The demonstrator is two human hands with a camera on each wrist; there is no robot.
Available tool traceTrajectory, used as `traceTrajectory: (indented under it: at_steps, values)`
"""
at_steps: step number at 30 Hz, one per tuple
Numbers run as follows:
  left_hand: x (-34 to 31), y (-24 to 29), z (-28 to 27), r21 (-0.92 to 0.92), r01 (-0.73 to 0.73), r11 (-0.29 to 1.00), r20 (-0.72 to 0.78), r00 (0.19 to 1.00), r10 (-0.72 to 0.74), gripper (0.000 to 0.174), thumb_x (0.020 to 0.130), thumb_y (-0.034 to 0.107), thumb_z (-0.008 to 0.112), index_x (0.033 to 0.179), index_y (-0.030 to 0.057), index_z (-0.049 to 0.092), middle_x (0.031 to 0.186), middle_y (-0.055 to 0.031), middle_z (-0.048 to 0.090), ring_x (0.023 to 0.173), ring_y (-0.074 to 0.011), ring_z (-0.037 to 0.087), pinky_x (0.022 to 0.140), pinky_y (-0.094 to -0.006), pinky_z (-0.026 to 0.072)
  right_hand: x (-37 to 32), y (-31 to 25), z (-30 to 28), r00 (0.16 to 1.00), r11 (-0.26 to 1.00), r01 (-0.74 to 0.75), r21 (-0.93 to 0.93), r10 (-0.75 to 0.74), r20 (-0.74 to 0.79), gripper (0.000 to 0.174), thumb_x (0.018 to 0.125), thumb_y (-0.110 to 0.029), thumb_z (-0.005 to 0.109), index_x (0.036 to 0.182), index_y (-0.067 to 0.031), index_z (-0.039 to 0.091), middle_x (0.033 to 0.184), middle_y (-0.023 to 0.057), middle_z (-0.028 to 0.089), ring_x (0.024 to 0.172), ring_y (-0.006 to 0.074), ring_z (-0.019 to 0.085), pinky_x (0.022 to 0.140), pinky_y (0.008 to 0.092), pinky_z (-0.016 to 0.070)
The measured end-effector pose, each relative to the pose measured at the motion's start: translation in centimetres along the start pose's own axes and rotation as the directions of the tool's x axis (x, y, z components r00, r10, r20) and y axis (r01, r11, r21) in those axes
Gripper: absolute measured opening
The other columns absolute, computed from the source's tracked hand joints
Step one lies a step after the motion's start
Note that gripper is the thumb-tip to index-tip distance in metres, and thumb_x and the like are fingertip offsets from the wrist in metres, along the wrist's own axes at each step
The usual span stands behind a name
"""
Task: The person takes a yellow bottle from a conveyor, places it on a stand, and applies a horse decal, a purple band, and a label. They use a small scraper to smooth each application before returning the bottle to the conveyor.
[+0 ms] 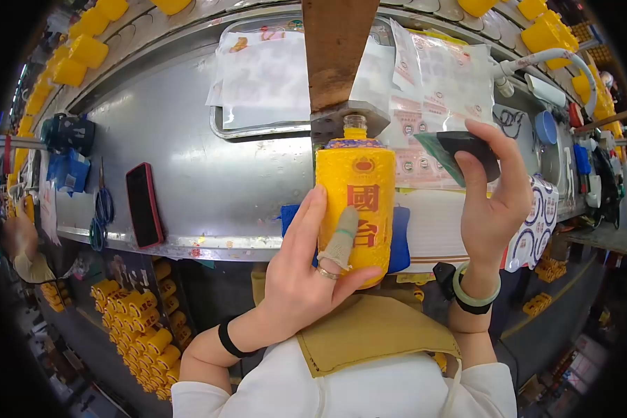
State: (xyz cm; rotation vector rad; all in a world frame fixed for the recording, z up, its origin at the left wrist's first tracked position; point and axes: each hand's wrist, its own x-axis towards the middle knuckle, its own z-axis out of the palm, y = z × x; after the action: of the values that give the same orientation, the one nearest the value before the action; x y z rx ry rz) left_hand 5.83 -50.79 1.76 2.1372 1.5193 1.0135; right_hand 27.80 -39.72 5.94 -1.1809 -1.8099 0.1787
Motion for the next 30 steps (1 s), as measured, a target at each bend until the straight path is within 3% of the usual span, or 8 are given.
traceTrajectory:
  at_steps: [3,6,8,11,13,15,17,30]
  values:
    - [0.2,0.0,-0.1,0.017,-0.031,0.999,0.012,0.999,0.031,0.071,0.08,0.036,0.088,0.133,-0.0042,0.062,0.146,-0.0373,0.044,0.125,-0.0505,0.058,0.095,-0.0462,0.0569,-0.4,0.1,-0.1,1.0,0.999,-0.026,-0.029,0.027,0.015,0.028,0.082,0.005,0.077,0.109,-0.002,0.074,0.094,0.0101,0.07,0.083,0.0212,0.067,0.075,0.0291,0.0522]
    - [0.3,-0.2,-0.5,-0.07,0.009,0.997,0.003,1.0,-0.009,0.064,0.082,0.028,0.087,0.132,-0.0032,0.062,0.147,-0.0301,0.046,0.129,-0.0461,0.056,0.102,-0.0458,0.0525,-1.0,0.2,0.1,0.998,0.998,-0.057,-0.009,0.057,0.038,0.031,0.085,0.007,0.075,0.115,-0.0016,0.071,0.098,0.0078,0.07,0.086,0.0175,0.066,0.076,0.0281,0.0518]
    - [0.4,-0.7,-0.6,-0.171,0.097,0.98,0.002,0.995,-0.098,0.06,0.084,0.023,0.084,0.133,-0.0029,0.062,0.147,-0.0273,0.047,0.131,-0.0431,0.055,0.105,-0.0453,0.0493,-1.8,-0.1,0.9,0.966,0.913,-0.238,0.331,0.258,-0.018,0.026,0.095,0.004,0.067,0.12,-0.0009,0.068,0.104,0.0039,0.068,0.089,0.0121,0.063,0.078,0.0248,0.05]
    - [1.3,-1.5,0.0,-0.285,0.165,0.944,-0.03,0.983,-0.181,0.056,0.089,0.011,0.075,0.14,-0.0024,0.056,0.146,-0.0224,0.047,0.135,-0.0354,0.051,0.111,-0.0432,0.043,-2.4,-0.9,0.9,0.903,0.82,-0.43,0.378,0.386,0.189,0.023,0.102,0.0,0.057,0.124,-0.0003,0.065,0.108,0.0002,0.065,0.093,0.0079,0.058,0.081,0.0215,0.0473]
    - [1.8,-1.9,1.5,-0.629,0.244,0.739,-0.059,0.932,-0.357,0.06,0.093,0.009,0.072,0.147,-0.0031,0.047,0.147,-0.0219,0.046,0.137,-0.0321,0.05,0.112,-0.043,0.0423,-3.0,-1.5,1.3,0.752,0.529,-0.657,0.537,0.505,0.422,0.027,0.102,-0.002,0.055,0.13,-0.0008,0.06,0.11,-0.0011,0.059,0.098,0.006,0.052,0.085,0.0208,0.0443]
    - [3.0,-1.0,1.4,-0.706,0.308,0.638,0.024,0.91,-0.413,0.063,0.098,0.008,0.067,0.153,-0.0035,0.036,0.146,-0.0192,0.048,0.135,-0.0269,0.051,0.112,-0.0409,0.0427,-3.4,-1.9,2.0,0.746,0.482,-0.665,0.57,0.458,0.484,0.031,0.098,-0.003,0.063,0.128,-0.0006,0.055,0.114,0.0014,0.056,0.103,0.0084,0.051,0.091,0.0238,0.0431]
    - [4.1,-0.3,1.1,-0.872,0.354,0.338,0.174,0.87,-0.462,0.059,0.101,0.01,0.065,0.151,-0.0036,0.036,0.139,-0.0166,0.055,0.128,-0.0217,0.056,0.107,-0.0376,0.0468,-3.7,-2.3,2.8,0.733,0.451,-0.679,0.579,0.45,0.509,0.034,0.094,-0.003,0.067,0.125,-0.0011,0.053,0.113,0.0024,0.054,0.105,0.01,0.05,0.094,0.0253,0.0422]
    - [3.8,-0.5,1.8,-0.85,0.372,0.372,0.171,0.864,-0.473,0.04,0.104,0.016,0.063,0.135,-0.003,0.045,0.123,-0.0134,0.064,0.109,-0.0157,0.064,0.093,-0.0319,0.0529,-4.5,-2.5,4.2,0.69,0.463,-0.723,0.512,0.511,0.513,0.039,0.086,-0.004,0.079,0.11,-0.0044,0.048,0.106,0.0031,0.049,0.105,0.0136,0.048,0.096,0.028,0.0403]
